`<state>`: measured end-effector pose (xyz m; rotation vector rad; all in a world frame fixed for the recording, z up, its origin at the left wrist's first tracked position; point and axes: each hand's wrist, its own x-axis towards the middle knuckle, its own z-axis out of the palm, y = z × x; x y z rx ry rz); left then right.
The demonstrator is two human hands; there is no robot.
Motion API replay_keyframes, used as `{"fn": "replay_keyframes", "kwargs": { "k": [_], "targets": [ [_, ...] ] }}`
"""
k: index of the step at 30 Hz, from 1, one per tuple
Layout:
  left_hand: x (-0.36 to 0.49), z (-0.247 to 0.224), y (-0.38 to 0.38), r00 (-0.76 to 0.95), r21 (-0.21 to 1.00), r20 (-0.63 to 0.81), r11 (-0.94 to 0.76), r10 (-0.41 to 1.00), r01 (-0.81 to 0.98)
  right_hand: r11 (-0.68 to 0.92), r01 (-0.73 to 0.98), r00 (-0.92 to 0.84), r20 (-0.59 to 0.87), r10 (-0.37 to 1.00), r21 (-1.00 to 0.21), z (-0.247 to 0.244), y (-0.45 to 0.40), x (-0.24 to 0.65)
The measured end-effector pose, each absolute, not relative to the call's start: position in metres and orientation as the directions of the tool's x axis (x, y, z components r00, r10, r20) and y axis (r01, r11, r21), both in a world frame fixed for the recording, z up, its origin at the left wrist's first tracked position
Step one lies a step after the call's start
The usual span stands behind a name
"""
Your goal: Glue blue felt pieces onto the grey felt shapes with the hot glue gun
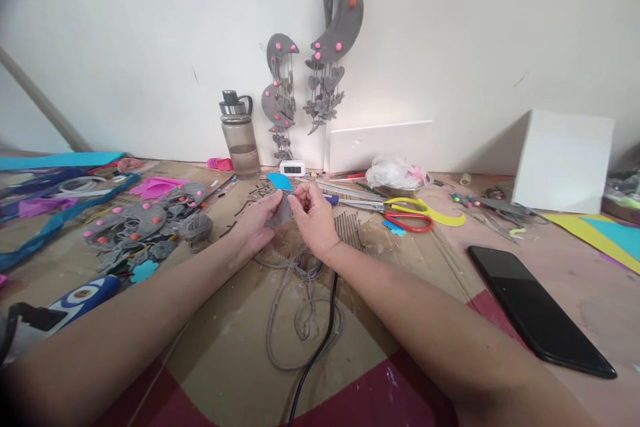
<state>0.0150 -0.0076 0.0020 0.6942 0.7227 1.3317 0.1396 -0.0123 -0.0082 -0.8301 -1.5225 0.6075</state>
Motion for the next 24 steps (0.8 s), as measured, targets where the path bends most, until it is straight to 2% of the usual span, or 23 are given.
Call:
{"fn": "replay_keyframes", "kwargs": {
  "k": [5, 10, 15, 18, 21, 24],
  "targets": [
    [0.011, 0.002, -0.006, 0.109, 0.833, -0.022, 0.078, 0.994, -0.548, 0.580, 0.117, 0.027, 0.586, 0.810, -0.807, -0.010, -0.009, 0.141],
    [0.000, 0.009, -0.001, 0.123, 0.939, 0.090, -0.043, 0.988, -0.342, 0.598, 0.109, 0.068, 0.606, 0.793, -0.794, -0.010, -0.006, 0.144],
    [-0.010, 0.023, -0.001, 0.194, 0.986, 0.052, -0.020, 0.980, -0.163, 0.602, 0.150, 0.077, 0.616, 0.784, -0.784, -0.010, -0.005, 0.145],
    [-0.015, 0.031, -0.002, 0.164, 0.996, 0.071, -0.062, 0.984, -0.059, 0.604, 0.183, 0.080, 0.624, 0.777, -0.775, -0.010, -0.006, 0.146],
    [-0.016, 0.035, -0.003, 0.174, 0.996, 0.055, -0.041, 0.983, -0.079, 0.623, 0.238, 0.071, 0.653, 0.754, -0.746, -0.008, -0.008, 0.146],
    [-0.013, 0.037, -0.003, 0.243, 0.977, -0.005, 0.057, 0.970, -0.207, 0.626, 0.275, 0.066, 0.664, 0.745, -0.729, -0.006, -0.010, 0.146]
  ]
}}
